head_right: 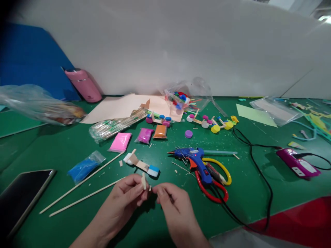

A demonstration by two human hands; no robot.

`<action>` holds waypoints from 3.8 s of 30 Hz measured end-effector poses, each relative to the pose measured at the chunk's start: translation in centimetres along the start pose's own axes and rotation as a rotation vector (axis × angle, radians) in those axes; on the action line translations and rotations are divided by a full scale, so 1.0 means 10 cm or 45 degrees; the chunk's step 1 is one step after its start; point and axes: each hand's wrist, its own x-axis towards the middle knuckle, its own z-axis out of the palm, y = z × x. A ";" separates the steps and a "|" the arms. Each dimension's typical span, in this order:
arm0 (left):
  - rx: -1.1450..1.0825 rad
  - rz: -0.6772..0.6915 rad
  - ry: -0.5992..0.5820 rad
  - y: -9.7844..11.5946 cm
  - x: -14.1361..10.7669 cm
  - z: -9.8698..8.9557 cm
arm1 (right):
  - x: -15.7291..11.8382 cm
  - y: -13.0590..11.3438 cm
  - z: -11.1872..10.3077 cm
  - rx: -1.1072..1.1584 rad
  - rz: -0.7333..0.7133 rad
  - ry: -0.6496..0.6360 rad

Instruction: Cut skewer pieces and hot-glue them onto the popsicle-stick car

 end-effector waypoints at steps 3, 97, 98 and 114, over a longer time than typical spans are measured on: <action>0.047 0.022 0.000 0.01 -0.01 -0.01 | 0.08 0.02 0.13 0.461 0.222 -0.110; 0.429 0.034 0.139 -0.04 0.03 0.02 | 0.18 -0.18 -0.09 -0.279 -0.243 -0.091; 0.424 0.036 0.140 -0.04 0.03 0.01 | 0.18 -0.18 -0.09 -0.280 -0.246 -0.089; 0.418 -0.025 0.129 -0.02 0.04 0.03 | 0.23 -0.15 -0.11 -0.218 -0.213 -0.054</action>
